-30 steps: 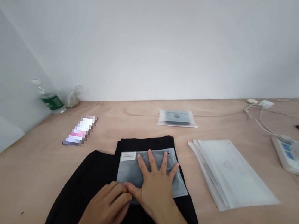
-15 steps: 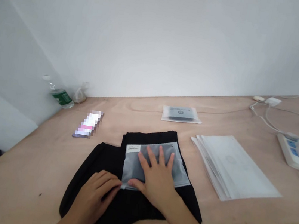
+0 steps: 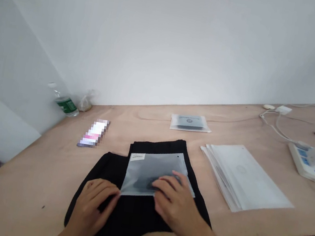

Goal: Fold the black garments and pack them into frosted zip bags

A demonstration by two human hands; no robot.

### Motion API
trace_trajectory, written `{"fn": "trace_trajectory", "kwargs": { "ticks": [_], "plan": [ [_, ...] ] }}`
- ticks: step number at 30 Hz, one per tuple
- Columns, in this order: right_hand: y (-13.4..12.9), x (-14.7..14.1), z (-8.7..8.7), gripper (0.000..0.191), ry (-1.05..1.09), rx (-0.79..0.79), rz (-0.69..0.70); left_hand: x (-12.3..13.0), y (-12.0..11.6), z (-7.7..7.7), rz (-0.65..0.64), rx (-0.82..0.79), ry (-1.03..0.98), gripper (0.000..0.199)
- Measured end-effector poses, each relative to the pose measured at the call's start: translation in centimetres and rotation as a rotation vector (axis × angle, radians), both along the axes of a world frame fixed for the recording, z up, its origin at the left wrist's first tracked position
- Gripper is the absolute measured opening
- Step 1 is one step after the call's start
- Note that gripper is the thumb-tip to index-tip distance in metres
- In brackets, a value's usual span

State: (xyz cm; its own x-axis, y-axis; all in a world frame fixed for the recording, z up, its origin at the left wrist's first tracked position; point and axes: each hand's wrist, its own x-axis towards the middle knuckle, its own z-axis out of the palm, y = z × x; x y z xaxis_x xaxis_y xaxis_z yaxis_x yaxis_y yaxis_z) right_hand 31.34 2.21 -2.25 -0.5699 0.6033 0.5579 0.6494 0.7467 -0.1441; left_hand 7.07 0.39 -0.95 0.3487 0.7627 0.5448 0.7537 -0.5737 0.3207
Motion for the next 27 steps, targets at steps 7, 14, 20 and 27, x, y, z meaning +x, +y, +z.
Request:
{"fn": "trace_trajectory", "kwargs": {
  "ticks": [7,14,20,27],
  "plan": [
    [-1.0,8.4,-1.2,0.022,-0.074,-0.044,-0.188,-0.5,0.2,-0.4,-0.027,0.033,0.021,0.013],
    [-1.6,7.1,1.3,0.022,-0.072,-0.195,-0.265,-1.3,-0.4,1.6,-0.051,-0.128,0.206,0.025],
    [1.2,0.2,1.4,0.052,-0.031,-0.265,-0.308,4.1,2.2,2.3,-0.050,-0.154,0.305,0.067],
    [3.3,-1.9,-1.0,0.065,-0.197,-0.266,-0.358,6.3,5.4,-1.6,-0.089,-0.189,0.359,0.078]
  ]
}}
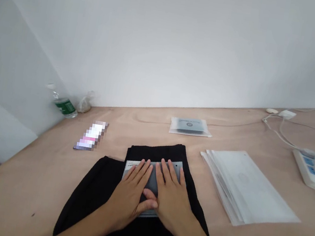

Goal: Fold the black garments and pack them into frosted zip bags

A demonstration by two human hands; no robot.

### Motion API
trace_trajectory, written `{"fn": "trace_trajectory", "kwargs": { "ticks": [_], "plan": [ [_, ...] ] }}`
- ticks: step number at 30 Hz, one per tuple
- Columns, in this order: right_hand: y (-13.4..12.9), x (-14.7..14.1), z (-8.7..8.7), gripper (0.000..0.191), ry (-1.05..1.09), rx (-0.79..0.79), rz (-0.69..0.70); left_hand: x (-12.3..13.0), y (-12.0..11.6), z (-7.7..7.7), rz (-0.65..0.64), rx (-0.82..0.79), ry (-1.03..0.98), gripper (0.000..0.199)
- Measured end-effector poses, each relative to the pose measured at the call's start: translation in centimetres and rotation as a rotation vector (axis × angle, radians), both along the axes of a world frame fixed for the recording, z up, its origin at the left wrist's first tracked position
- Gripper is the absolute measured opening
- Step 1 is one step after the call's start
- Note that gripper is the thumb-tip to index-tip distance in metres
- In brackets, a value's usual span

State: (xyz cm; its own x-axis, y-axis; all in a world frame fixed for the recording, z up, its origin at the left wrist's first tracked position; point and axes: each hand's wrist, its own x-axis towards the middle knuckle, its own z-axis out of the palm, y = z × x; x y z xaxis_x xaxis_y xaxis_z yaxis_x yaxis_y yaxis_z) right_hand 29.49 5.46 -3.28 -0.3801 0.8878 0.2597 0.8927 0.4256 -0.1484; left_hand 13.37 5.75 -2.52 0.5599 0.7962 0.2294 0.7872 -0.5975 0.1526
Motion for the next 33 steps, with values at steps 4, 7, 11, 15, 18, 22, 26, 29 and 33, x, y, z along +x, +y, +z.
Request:
{"fn": "trace_trajectory", "kwargs": {
  "ticks": [4,7,11,15,18,22,26,29,33],
  "plan": [
    [0.1,0.4,-0.5,0.070,-0.022,-0.032,-0.016,-0.4,-0.1,-0.3,0.010,-0.042,-0.018,0.082],
    [0.1,0.3,-0.7,0.071,-0.020,-0.035,-0.024,-0.4,-0.2,-0.2,0.023,-0.047,-0.028,0.081],
    [0.1,0.1,-0.9,0.070,-0.004,-0.031,-0.070,-0.5,-0.1,-0.1,0.023,-0.091,-0.010,0.083],
    [0.0,0.0,-0.9,0.071,-0.003,-0.046,-0.106,-0.6,0.0,-0.2,0.037,-0.142,-0.007,0.084],
    [0.0,0.0,-1.1,0.070,-0.007,-0.040,-0.119,-0.7,0.0,-0.4,0.053,-0.166,-0.005,0.082],
    [0.0,0.0,-1.5,0.070,-0.013,-0.024,-0.145,-0.8,-0.1,-0.3,0.077,-0.200,0.004,0.082],
    [0.1,-0.2,-1.4,0.071,-0.020,-0.039,-0.149,-0.7,-0.4,0.1,0.094,-0.252,-0.006,0.083],
    [-0.1,0.0,-0.5,0.069,-0.021,-0.059,-0.143,-0.8,-0.2,0.8,0.096,-0.307,-0.035,0.081],
    [-1.5,1.2,1.1,0.065,-0.019,-0.035,0.084,-2.0,1.3,2.4,0.100,-0.408,-0.177,0.061]
  ]
}}
